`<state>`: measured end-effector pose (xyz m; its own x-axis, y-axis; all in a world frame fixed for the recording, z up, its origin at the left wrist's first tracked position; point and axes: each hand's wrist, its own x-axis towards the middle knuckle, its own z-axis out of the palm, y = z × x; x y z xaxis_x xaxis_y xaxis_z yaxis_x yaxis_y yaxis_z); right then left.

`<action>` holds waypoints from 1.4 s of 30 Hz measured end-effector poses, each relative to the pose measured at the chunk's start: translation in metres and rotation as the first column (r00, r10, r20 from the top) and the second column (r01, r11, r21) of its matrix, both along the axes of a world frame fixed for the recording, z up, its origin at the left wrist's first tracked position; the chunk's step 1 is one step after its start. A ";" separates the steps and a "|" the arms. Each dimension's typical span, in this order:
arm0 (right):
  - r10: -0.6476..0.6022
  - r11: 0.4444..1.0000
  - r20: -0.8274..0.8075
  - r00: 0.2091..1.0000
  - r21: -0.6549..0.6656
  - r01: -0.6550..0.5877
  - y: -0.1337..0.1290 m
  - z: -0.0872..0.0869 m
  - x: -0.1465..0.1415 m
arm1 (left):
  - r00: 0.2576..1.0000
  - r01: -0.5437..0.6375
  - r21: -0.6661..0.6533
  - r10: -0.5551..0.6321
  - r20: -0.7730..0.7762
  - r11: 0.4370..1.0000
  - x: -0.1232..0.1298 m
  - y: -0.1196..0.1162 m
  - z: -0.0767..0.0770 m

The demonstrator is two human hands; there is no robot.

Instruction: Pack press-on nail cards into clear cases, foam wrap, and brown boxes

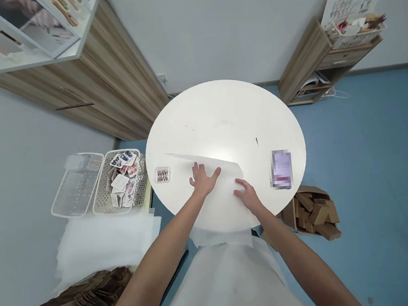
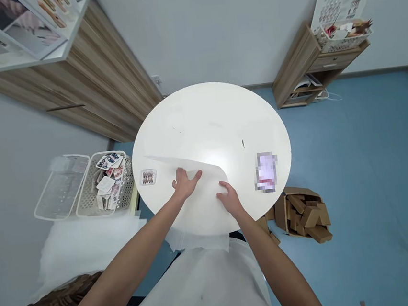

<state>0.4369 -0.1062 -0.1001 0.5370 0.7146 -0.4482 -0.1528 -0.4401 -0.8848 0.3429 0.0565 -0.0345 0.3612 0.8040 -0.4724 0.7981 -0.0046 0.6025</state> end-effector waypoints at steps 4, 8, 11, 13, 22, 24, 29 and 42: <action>0.095 0.991 0.221 0.971 -0.118 -0.071 0.000 -0.013 0.007 | 0.999 0.036 0.007 -0.036 -0.025 0.999 0.022 0.006 -0.007; 0.202 0.974 0.305 0.931 -0.158 -0.160 0.009 -0.015 0.009 | 0.977 0.193 0.004 -0.192 0.094 0.981 0.033 0.014 -0.016; 0.234 0.963 0.381 0.894 -0.217 -0.159 0.013 -0.013 0.008 | 0.922 0.387 0.106 -0.387 -0.022 0.916 0.026 0.010 -0.023; 0.231 0.960 0.502 0.834 -0.259 -0.110 0.010 -0.010 0.008 | 0.875 0.479 0.176 -0.451 -0.177 0.860 0.010 -0.004 -0.027; 0.583 0.809 0.693 0.424 -0.446 -0.382 -0.038 -0.006 -0.007 | 0.649 0.743 0.196 -0.615 -0.448 0.640 -0.059 -0.071 -0.047; 0.625 0.776 0.678 0.386 -0.491 -0.395 -0.036 -0.010 -0.009 | 0.643 0.745 0.197 -0.609 -0.465 0.637 -0.056 -0.065 -0.051; 0.635 0.772 0.664 0.394 -0.532 -0.348 -0.022 -0.010 -0.006 | 0.718 0.676 0.261 -0.537 -0.443 0.689 -0.051 -0.054 -0.051; 0.678 0.735 0.599 0.427 -0.568 -0.370 -0.012 -0.001 -0.007 | 0.719 0.689 0.256 -0.595 -0.359 0.678 -0.076 -0.063 -0.061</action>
<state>0.4298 -0.1182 -0.1011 0.3346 0.8799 -0.3373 0.8279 -0.4455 -0.3409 0.2669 -0.0064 -0.0951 0.7708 0.5336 -0.3481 0.6253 -0.7382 0.2532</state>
